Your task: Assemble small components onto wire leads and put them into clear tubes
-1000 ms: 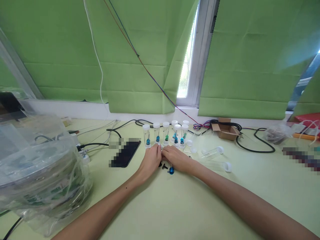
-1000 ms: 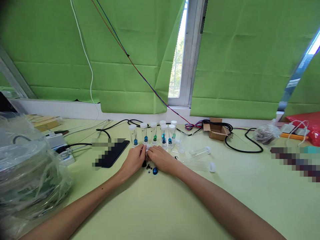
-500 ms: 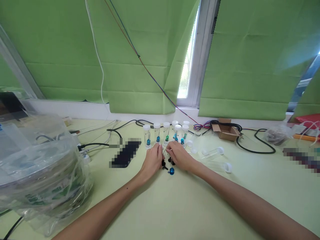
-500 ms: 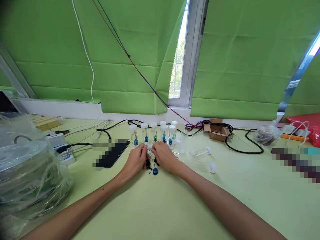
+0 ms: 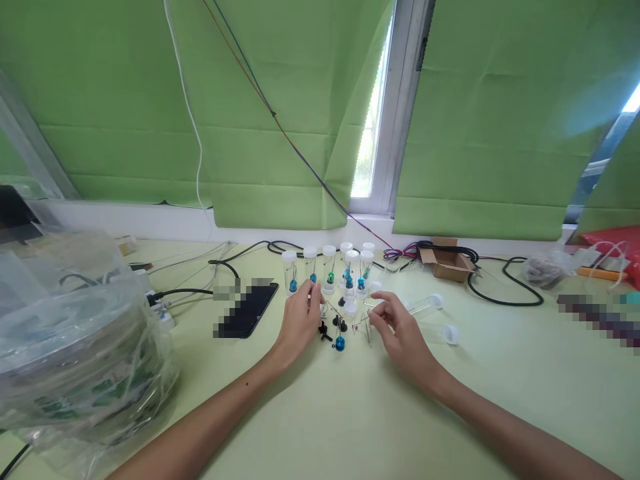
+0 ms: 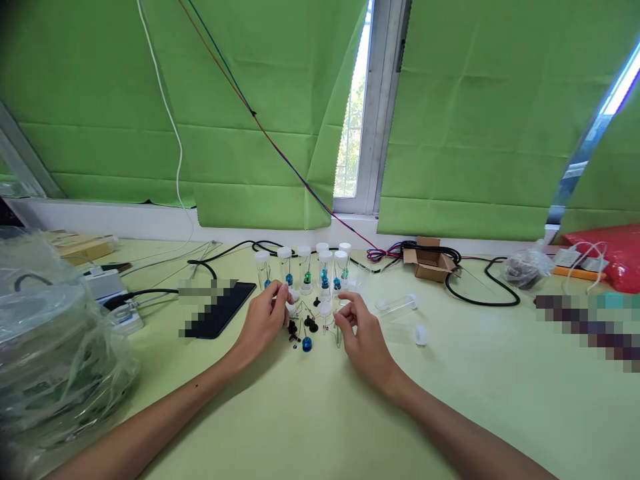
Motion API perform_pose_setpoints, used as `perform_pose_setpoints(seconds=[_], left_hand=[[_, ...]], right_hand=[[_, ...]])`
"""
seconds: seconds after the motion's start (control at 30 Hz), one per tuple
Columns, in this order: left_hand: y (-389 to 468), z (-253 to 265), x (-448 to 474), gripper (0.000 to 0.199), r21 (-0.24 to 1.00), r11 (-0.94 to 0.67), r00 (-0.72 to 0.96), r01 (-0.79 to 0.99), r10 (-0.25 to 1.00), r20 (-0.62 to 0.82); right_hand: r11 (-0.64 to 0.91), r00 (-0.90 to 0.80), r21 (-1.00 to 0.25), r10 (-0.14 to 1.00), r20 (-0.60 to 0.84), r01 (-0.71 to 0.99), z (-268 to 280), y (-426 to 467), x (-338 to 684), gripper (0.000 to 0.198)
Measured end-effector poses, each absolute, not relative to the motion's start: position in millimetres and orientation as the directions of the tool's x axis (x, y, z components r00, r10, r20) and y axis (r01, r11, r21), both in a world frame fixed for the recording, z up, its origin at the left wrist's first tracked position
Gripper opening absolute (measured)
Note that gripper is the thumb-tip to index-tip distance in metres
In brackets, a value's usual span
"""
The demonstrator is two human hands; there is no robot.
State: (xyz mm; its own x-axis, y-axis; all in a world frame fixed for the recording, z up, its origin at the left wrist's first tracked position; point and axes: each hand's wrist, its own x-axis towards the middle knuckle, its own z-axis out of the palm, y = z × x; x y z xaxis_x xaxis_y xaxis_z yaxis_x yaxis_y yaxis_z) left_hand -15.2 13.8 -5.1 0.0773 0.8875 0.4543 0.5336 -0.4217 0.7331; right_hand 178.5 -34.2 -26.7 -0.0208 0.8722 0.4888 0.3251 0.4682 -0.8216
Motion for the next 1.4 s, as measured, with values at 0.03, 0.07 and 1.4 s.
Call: perform_pose_setpoints(seconds=[0.03, 0.07, 1.4], left_hand=[[11, -3, -14, 0.033, 0.718, -0.442, 0.077, 0.537, 0.874, 0.48], [8, -2, -13, 0.033, 0.705, -0.47, 0.083, 0.531, 0.857, 0.509], [-35, -16, 9, 0.03, 0.727, -0.606, 0.419, 0.324, 0.781, 0.464]], right_hand=[[0.443, -0.015, -0.859, 0.89, 0.455, 0.256, -26, -36, 177, 0.024], [0.416, -0.01, -0.889, 0.907, 0.422, 0.193, -24, -37, 175, 0.026], [0.648, 0.296, -0.738, 0.679, 0.671, 0.187, -17, -63, 155, 0.005]])
